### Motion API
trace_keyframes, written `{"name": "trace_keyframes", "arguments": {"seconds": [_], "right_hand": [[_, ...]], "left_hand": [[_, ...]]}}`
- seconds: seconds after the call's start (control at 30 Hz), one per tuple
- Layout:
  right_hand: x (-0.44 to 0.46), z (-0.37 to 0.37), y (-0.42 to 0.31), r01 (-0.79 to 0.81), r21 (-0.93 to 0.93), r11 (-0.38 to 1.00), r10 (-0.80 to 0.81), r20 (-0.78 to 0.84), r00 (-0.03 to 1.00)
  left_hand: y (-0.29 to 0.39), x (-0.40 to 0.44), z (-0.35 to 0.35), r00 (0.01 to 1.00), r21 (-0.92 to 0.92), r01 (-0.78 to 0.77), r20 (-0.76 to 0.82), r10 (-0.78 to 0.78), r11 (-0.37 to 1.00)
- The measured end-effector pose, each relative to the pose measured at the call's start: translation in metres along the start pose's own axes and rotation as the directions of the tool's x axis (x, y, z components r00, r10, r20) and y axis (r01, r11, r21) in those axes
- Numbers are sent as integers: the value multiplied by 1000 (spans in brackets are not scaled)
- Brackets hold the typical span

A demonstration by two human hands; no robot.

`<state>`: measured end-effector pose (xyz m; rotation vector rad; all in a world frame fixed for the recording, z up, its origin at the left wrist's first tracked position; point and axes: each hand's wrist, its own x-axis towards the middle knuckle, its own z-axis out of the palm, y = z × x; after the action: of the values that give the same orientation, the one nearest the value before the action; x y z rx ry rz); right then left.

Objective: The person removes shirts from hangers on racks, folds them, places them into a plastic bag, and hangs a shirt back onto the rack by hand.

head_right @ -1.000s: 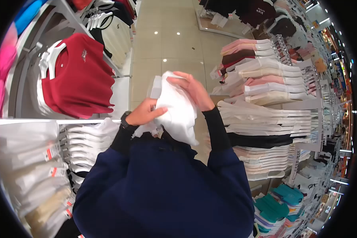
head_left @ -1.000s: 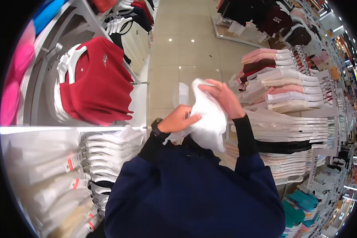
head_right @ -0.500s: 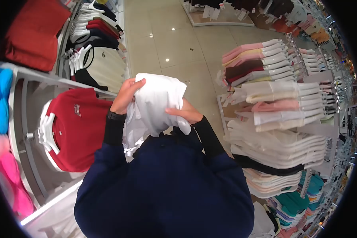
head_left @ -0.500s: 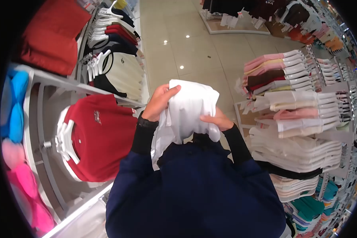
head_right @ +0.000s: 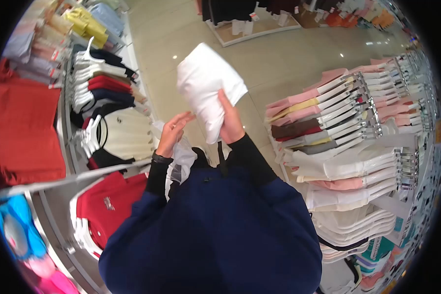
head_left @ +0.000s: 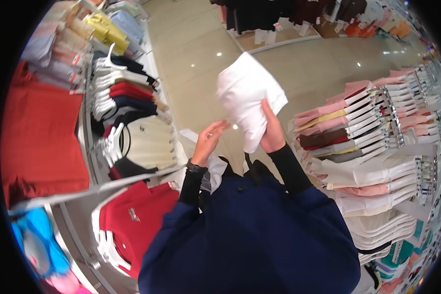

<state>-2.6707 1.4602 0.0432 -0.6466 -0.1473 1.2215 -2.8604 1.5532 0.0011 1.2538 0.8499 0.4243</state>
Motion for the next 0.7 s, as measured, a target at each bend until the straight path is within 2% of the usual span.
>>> {"name": "trace_keyframes", "arguments": {"seconds": [0.03,0.07,0.1,0.13,0.17,0.23,0.3,0.37,0.47,0.53,0.6,0.67,0.7], "right_hand": [[5,3,-3,18,-18,1000,-19,-14,1000],[12,6,-7,13,-59,998,-16,-44,999],[20,6,-14,-8,-57,998,6,-33,999],[29,5,-22,-29,-56,998,28,-22,999],[39,5,-30,-52,-57,997,52,-8,999],[66,4,-47,-101,-37,994,101,3,995],[99,2,-58,-117,-14,993,117,26,993],[132,-3,-70,-118,-4,993,118,-42,992],[172,-23,-84,-144,31,989,147,-161,976],[192,-43,-90,-150,70,986,162,-214,963],[204,-71,-94,-182,187,965,222,-219,950],[210,-87,-90,-180,286,941,244,-207,947],[215,-92,-89,-165,319,933,234,-192,953]], "left_hand": [[-1,19,4,988,90,-131,-68,137,987],[-2,39,3,928,276,-304,-129,349,912],[1,57,3,820,456,-438,-149,552,774],[15,74,0,809,378,-502,-112,577,778],[32,90,-5,852,298,-504,20,522,811],[62,122,-17,864,150,-469,280,418,870],[68,158,-20,909,41,-267,343,238,963],[83,197,-13,907,-43,-95,409,104,995],[103,249,-16,861,104,-22,508,-34,994],[120,269,-15,866,240,-290,478,147,926],[132,284,-13,798,338,-506,533,282,794],[146,304,-9,665,365,-700,645,375,614],[154,313,-7,674,488,-717,668,315,499]]}}
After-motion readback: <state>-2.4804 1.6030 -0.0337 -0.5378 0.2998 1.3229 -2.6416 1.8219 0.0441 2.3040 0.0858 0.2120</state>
